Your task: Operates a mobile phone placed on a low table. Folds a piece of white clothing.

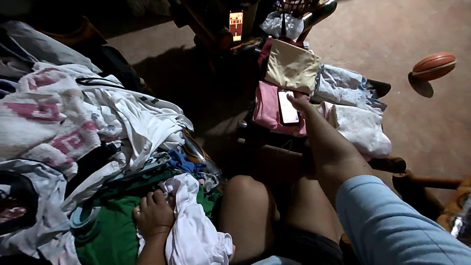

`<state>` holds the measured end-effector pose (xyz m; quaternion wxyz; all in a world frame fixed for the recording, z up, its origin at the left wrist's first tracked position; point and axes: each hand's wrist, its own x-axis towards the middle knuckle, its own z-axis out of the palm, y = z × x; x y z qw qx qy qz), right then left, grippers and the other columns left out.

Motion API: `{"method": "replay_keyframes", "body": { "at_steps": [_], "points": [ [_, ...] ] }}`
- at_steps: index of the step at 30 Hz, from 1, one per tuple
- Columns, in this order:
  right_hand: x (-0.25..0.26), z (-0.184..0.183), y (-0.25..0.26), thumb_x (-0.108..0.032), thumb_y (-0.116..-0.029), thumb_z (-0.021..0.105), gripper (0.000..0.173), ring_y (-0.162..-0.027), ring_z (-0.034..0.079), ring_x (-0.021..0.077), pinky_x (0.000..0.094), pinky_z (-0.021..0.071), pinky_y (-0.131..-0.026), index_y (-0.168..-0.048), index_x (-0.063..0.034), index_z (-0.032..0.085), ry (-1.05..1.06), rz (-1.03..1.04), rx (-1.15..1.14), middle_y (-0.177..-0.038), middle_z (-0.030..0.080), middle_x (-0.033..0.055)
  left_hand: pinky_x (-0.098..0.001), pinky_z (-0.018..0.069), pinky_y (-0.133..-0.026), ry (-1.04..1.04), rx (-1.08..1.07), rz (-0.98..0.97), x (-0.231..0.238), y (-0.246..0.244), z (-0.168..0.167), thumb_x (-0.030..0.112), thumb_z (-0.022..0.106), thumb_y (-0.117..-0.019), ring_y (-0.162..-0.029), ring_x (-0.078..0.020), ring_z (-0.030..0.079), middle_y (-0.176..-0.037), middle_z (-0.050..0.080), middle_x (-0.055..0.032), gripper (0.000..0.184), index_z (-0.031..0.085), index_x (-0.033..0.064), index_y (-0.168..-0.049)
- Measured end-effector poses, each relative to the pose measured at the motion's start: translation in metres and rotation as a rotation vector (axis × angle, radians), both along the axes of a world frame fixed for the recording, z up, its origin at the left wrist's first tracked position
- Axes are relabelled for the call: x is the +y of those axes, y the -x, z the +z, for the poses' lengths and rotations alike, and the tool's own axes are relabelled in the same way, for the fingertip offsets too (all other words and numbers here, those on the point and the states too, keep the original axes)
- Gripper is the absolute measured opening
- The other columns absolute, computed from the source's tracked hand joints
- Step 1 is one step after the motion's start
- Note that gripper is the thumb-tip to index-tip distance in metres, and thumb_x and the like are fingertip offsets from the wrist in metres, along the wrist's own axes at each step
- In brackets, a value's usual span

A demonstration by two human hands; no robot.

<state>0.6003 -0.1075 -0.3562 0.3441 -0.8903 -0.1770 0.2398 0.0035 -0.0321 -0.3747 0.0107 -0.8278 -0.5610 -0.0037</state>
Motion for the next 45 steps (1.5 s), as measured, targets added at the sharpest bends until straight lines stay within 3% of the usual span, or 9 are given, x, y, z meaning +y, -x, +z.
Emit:
{"method": "replay_keyframes", "body": {
  "at_steps": [3, 7, 10, 15, 18, 23, 26, 35, 45],
  "points": [
    [-0.002, -0.004, -0.001, -0.051, -0.1061, 0.046, 0.068, -0.147, 0.031, 0.0476, 0.0647, 0.0261, -0.118, -0.149, 0.0011, 0.047, -0.03, -0.07, -0.001, -0.156, 0.036, 0.0337, -0.0662, 0.041, -0.099, 0.005, 0.013, 0.004, 0.0, 0.0, -0.001, 0.02, 0.057, -0.0991, -0.12, -0.0497, 0.059, -0.124, 0.063, -0.0321, 0.038, 0.061, -0.0091, -0.123],
    [-0.001, 0.004, -0.001, -0.059, -0.1072, 0.031, 0.081, -0.149, 0.029, 0.0443, 0.0609, 0.0254, -0.12, -0.152, 0.0082, 0.036, 0.085, -0.11, 0.046, -0.158, 0.031, 0.0342, -0.0655, 0.0399, -0.101, 0.026, 0.023, 0.018, 0.0, 0.0, -0.002, 0.018, 0.056, -0.0999, -0.123, -0.0489, 0.058, -0.127, 0.063, -0.0313, 0.037, 0.06, -0.0086, -0.125],
    [0.004, 0.012, 0.002, -0.059, -0.1076, 0.03, 0.079, -0.148, 0.033, 0.0428, 0.0599, 0.0256, -0.12, -0.151, 0.007, 0.04, 0.085, -0.094, 0.045, -0.156, 0.037, 0.0325, -0.0652, 0.0406, -0.1, 0.01, 0.004, 0.009, 0.0, 0.0, -0.002, 0.018, 0.057, -0.0991, -0.121, -0.0493, 0.059, -0.124, 0.063, -0.0317, 0.035, 0.061, -0.0088, -0.122],
    [0.012, 0.016, 0.005, -0.054, -0.0956, 0.065, 0.083, -0.142, 0.039, 0.0418, 0.0597, 0.0317, -0.115, -0.146, 0.008, 0.044, -0.033, -0.176, 0.123, -0.151, 0.042, 0.0308, -0.0673, 0.0404, -0.099, 0.004, -0.024, -0.002, -0.001, -0.001, -0.002, 0.02, 0.054, -0.1007, -0.12, -0.0515, 0.059, -0.123, 0.063, -0.0338, 0.038, 0.061, -0.0106, -0.122],
    [0.015, 0.017, 0.007, -0.045, -0.0917, 0.074, 0.079, -0.14, 0.042, 0.0364, 0.0544, 0.034, -0.115, -0.146, 0.0054, 0.046, -0.104, -0.218, 0.136, -0.149, 0.046, 0.0265, -0.0666, 0.04, -0.101, 0.01, -0.02, 0.01, -0.001, 0.001, -0.004, 0.018, 0.053, -0.1005, -0.121, -0.0509, 0.059, -0.124, 0.063, -0.0335, 0.037, 0.061, -0.0098, -0.123],
    [0.021, 0.019, 0.009, -0.035, -0.0946, 0.07, 0.065, -0.135, 0.046, 0.0328, 0.0544, 0.0374, -0.11, -0.143, 0.004, 0.049, -0.125, -0.251, 0.188, -0.146, 0.05, 0.0236, -0.0669, 0.04, -0.1, 0.029, -0.01, 0.001, 0.0, 0.0, -0.001, 0.016, 0.053, -0.1002, -0.122, -0.0513, 0.058, -0.124, 0.063, -0.0338, 0.036, 0.06, -0.0105, -0.124],
    [0.023, 0.017, 0.013, -0.034, -0.0884, 0.076, 0.075, -0.134, 0.046, 0.036, 0.0566, 0.0394, -0.108, -0.144, 0.0067, 0.046, -0.119, -0.312, 0.18, -0.146, 0.048, 0.026, -0.0671, 0.0397, -0.1, 0.016, -0.016, -0.009, 0.0, 0.001, -0.002, 0.017, 0.053, -0.0996, -0.12, -0.0518, 0.058, -0.123, 0.063, -0.0344, 0.037, 0.06, -0.011, -0.123],
    [0.022, 0.017, 0.012, -0.043, -0.0861, 0.077, 0.074, -0.126, 0.05, 0.0353, 0.0592, 0.0438, -0.096, -0.14, 0.0005, 0.052, -0.06, -0.266, 0.195, -0.14, 0.052, 0.0229, -0.0668, 0.0394, -0.101, 0.05, -0.04, 0.003, 0.002, 0.0, -0.001, 0.017, 0.053, -0.1002, -0.12, -0.0513, 0.059, -0.124, 0.063, -0.0336, 0.035, 0.06, -0.0104, -0.121],
    [0.021, 0.023, 0.018, -0.036, -0.0864, 0.08, 0.074, -0.132, 0.046, 0.0367, 0.0583, 0.0417, -0.103, -0.142, 0.002, 0.05, -0.096, -0.243, 0.166, -0.144, 0.049, 0.0242, -0.0668, 0.0398, -0.1, 0.025, -0.046, 0.002, 0.001, 0.0, -0.003, 0.014, 0.052, -0.1, -0.12, -0.0514, 0.059, -0.122, 0.063, -0.0338, 0.034, 0.06, -0.0103, -0.123]
  ]
}}
